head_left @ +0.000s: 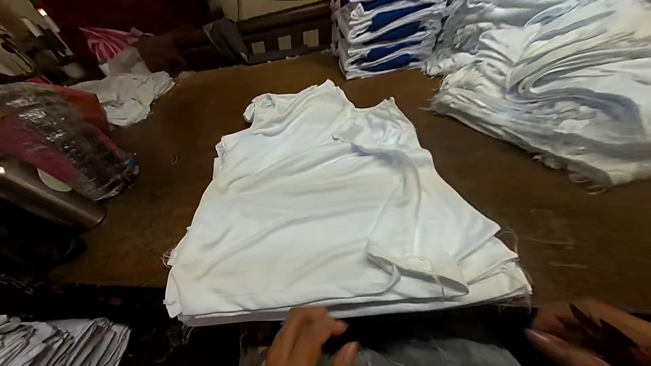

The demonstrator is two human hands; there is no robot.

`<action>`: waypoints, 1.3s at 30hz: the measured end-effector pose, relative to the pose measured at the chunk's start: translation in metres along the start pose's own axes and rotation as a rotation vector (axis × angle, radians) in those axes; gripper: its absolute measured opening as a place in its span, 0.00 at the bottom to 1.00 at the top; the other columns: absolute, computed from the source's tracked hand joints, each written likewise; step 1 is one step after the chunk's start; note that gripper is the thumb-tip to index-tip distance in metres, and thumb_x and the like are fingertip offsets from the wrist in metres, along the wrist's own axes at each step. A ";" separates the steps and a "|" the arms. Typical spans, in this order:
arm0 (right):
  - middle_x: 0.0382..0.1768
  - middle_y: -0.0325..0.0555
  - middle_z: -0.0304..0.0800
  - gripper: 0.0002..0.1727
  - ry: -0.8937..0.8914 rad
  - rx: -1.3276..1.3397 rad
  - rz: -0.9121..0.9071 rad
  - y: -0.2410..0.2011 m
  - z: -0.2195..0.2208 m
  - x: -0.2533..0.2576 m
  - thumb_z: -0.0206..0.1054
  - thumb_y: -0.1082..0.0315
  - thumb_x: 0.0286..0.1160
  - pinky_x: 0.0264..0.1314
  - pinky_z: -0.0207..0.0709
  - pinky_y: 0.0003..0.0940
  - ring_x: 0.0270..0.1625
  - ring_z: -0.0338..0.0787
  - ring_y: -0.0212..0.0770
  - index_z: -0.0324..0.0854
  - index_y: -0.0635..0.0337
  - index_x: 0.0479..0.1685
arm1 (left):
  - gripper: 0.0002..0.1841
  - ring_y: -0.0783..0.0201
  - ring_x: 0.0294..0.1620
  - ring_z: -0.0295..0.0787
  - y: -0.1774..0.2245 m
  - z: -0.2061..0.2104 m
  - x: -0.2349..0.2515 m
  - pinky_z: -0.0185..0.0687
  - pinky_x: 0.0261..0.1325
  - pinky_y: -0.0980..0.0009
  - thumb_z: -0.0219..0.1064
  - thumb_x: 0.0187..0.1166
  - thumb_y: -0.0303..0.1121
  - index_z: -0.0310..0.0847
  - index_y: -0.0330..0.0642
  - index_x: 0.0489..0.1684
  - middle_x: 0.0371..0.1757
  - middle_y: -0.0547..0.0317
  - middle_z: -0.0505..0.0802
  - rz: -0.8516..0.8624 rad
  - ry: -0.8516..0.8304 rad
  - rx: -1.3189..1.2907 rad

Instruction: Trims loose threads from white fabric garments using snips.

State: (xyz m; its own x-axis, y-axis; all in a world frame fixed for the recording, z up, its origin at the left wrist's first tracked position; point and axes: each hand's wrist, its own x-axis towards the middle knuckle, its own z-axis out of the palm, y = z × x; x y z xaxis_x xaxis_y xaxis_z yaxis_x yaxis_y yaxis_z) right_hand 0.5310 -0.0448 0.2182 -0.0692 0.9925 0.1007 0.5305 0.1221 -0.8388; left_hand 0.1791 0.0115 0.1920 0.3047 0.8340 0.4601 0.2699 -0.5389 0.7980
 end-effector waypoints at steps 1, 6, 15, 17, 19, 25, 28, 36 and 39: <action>0.32 0.53 0.86 0.19 0.066 -0.071 -0.056 -0.009 0.007 0.012 0.74 0.63 0.77 0.33 0.79 0.32 0.29 0.82 0.34 0.81 0.75 0.50 | 0.13 0.61 0.54 0.89 0.002 0.011 0.016 0.89 0.55 0.68 0.76 0.76 0.33 0.89 0.32 0.49 0.50 0.46 0.91 0.025 0.008 0.012; 0.30 0.52 0.90 0.25 0.256 -0.475 -0.194 -0.001 0.062 0.060 0.75 0.46 0.72 0.25 0.80 0.50 0.26 0.87 0.47 0.87 0.62 0.48 | 0.31 0.61 0.50 0.89 -0.020 0.059 0.070 0.87 0.51 0.60 0.76 0.68 0.60 0.88 0.40 0.56 0.51 0.53 0.91 0.092 -0.046 0.371; 0.26 0.52 0.87 0.12 0.177 -0.127 -0.166 0.025 0.039 0.043 0.73 0.65 0.76 0.28 0.77 0.33 0.26 0.83 0.37 0.85 0.68 0.35 | 0.22 0.59 0.63 0.85 -0.023 0.005 0.060 0.81 0.66 0.56 0.79 0.71 0.43 0.87 0.41 0.60 0.58 0.53 0.91 0.070 0.016 0.354; 0.29 0.55 0.88 0.11 0.119 -0.232 -0.224 0.029 0.029 0.048 0.72 0.64 0.76 0.29 0.78 0.41 0.29 0.86 0.44 0.86 0.66 0.36 | 0.30 0.43 0.78 0.75 -0.028 -0.033 0.054 0.66 0.78 0.38 0.78 0.70 0.52 0.86 0.41 0.66 0.72 0.41 0.85 0.013 0.118 0.574; 0.27 0.50 0.87 0.11 0.118 -0.249 -0.259 0.039 0.027 0.054 0.71 0.62 0.74 0.26 0.75 0.38 0.27 0.84 0.40 0.86 0.62 0.34 | 0.34 0.28 0.82 0.67 -0.045 -0.076 0.047 0.62 0.75 0.27 0.67 0.78 0.56 0.81 0.35 0.72 0.79 0.26 0.75 -0.131 0.208 0.808; 0.24 0.46 0.86 0.10 0.170 -0.276 -0.274 0.046 0.034 0.058 0.69 0.60 0.72 0.22 0.72 0.36 0.24 0.82 0.37 0.86 0.58 0.34 | 0.53 0.26 0.63 0.79 -0.088 -0.170 0.043 0.70 0.67 0.28 0.69 0.66 0.71 0.73 0.21 0.70 0.61 0.21 0.83 -0.669 0.286 0.939; 0.26 0.48 0.87 0.11 0.190 -0.280 -0.247 0.043 0.036 0.050 0.70 0.61 0.73 0.23 0.73 0.36 0.25 0.83 0.38 0.86 0.61 0.34 | 0.41 0.27 0.53 0.88 -0.074 -0.157 0.054 0.76 0.56 0.25 0.65 0.76 0.64 0.78 0.27 0.68 0.51 0.26 0.90 -0.620 0.105 0.990; 0.27 0.58 0.88 0.09 0.050 -0.239 -0.239 0.014 0.059 0.031 0.68 0.68 0.74 0.25 0.76 0.47 0.27 0.87 0.50 0.84 0.66 0.33 | 0.27 0.16 0.53 0.83 -0.091 -0.185 0.095 0.72 0.51 0.18 0.71 0.80 0.35 0.71 0.28 0.72 0.52 0.17 0.86 -0.462 0.105 1.081; 0.29 0.57 0.89 0.08 0.110 -0.205 -0.231 0.010 0.079 0.029 0.69 0.69 0.73 0.27 0.77 0.45 0.29 0.88 0.49 0.85 0.65 0.33 | 0.26 0.15 0.64 0.76 -0.069 -0.158 0.093 0.64 0.58 0.18 0.70 0.70 0.32 0.77 0.22 0.64 0.62 0.16 0.80 -0.191 0.094 1.091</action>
State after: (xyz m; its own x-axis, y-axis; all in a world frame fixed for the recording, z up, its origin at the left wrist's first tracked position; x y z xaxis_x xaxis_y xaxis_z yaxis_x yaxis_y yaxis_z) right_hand 0.4672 -0.0156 0.1708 -0.1222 0.9315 0.3427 0.6713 0.3319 -0.6627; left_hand 0.0439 0.1453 0.2411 0.1149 0.8952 0.4307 0.9779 -0.1781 0.1093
